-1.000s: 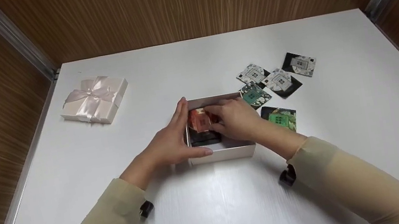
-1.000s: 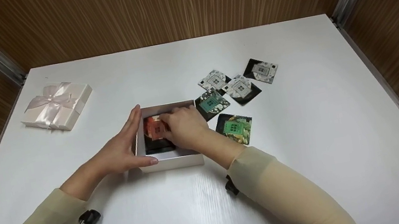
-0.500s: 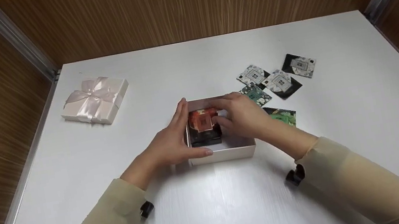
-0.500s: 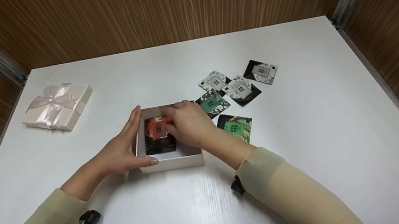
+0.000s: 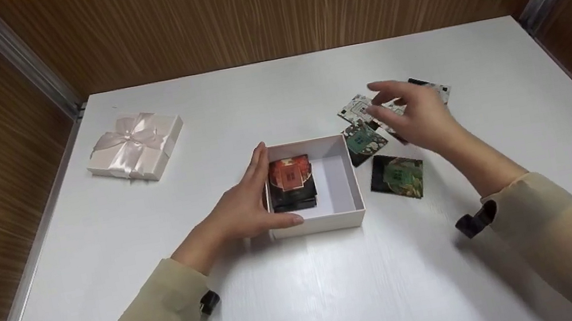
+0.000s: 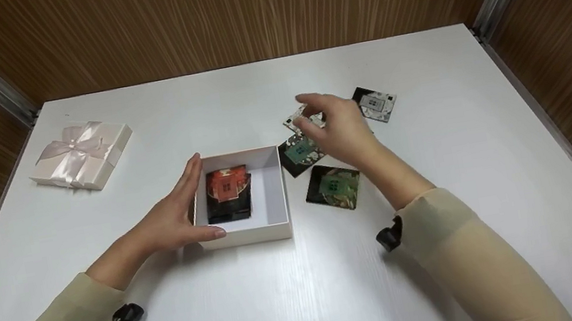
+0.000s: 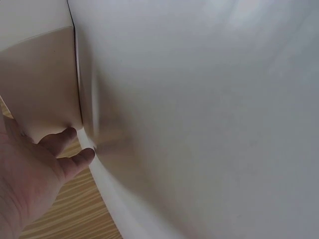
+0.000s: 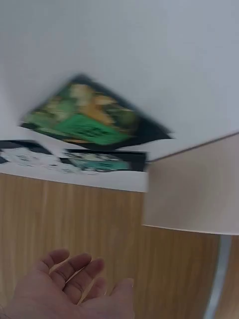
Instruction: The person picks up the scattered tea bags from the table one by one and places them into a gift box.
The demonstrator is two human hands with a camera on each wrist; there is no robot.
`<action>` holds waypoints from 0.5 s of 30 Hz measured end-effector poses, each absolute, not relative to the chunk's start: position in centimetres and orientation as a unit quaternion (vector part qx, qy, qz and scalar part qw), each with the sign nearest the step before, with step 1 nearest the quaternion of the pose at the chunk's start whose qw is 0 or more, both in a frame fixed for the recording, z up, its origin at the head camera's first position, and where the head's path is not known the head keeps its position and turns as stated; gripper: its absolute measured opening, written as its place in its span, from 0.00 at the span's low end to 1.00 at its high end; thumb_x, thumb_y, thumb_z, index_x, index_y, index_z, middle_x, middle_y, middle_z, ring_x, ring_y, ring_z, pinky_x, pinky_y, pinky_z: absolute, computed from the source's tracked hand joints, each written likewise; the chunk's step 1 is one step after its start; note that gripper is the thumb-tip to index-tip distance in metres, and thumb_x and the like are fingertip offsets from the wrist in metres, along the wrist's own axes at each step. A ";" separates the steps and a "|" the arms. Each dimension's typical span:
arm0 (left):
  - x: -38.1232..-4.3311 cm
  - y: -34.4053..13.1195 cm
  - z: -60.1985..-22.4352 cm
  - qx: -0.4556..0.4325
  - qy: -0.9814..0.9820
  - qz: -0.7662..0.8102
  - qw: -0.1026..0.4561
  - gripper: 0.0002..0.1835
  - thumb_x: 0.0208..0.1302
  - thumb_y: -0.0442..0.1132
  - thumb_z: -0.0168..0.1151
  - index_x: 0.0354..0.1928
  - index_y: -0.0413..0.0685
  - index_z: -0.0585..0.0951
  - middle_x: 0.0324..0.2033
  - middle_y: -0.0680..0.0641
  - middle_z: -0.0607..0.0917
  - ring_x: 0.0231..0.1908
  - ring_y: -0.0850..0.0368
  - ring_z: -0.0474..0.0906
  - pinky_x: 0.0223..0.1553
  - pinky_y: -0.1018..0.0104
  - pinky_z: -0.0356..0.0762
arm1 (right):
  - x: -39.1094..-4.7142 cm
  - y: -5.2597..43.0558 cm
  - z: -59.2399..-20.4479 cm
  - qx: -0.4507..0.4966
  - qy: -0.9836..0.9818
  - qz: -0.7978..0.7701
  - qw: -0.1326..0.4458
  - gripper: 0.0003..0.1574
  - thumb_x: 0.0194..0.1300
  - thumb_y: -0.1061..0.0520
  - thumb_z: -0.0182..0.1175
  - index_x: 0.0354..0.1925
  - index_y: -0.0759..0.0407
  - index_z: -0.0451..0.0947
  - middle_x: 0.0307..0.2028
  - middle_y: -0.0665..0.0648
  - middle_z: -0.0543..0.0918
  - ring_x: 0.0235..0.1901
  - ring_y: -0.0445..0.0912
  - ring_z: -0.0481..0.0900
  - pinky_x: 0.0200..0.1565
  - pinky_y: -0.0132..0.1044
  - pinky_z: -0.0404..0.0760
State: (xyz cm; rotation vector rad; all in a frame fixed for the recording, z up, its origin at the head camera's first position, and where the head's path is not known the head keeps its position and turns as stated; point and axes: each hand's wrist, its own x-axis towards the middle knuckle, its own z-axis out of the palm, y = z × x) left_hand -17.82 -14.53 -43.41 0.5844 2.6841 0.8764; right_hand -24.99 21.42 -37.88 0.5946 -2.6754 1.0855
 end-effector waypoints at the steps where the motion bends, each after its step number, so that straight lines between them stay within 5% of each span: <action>1: -17.8 -14.5 -43.4 0.200 0.923 0.301 0.130 0.80 0.44 0.84 0.70 0.83 0.70 0.24 0.83 0.65 0.26 0.68 0.38 0.74 0.65 0.40 0.74 | -25.3 22.3 -37.9 0.186 -0.905 0.370 0.098 0.28 0.77 0.53 0.65 0.70 0.61 0.78 0.50 0.63 0.89 0.54 0.58 0.84 0.60 0.52 0.79; 7: -17.8 -14.5 -43.4 0.195 0.923 0.303 0.133 0.80 0.44 0.84 0.70 0.83 0.71 0.24 0.83 0.64 0.27 0.72 0.37 0.69 0.67 0.39 0.72 | -27.0 27.5 -37.9 0.099 -0.910 0.393 0.085 0.31 0.78 0.48 0.64 0.73 0.57 0.76 0.55 0.66 0.87 0.56 0.58 0.83 0.52 0.28 0.77; 15: -17.8 -14.5 -43.3 0.194 0.923 0.305 0.135 0.80 0.44 0.83 0.71 0.83 0.71 0.24 0.83 0.63 0.27 0.73 0.38 0.69 0.68 0.39 0.70 | -28.6 32.5 -39.3 0.023 -0.916 0.400 0.033 0.44 0.77 0.36 0.60 0.80 0.55 0.67 0.69 0.66 0.77 0.72 0.60 0.71 0.61 0.47 0.75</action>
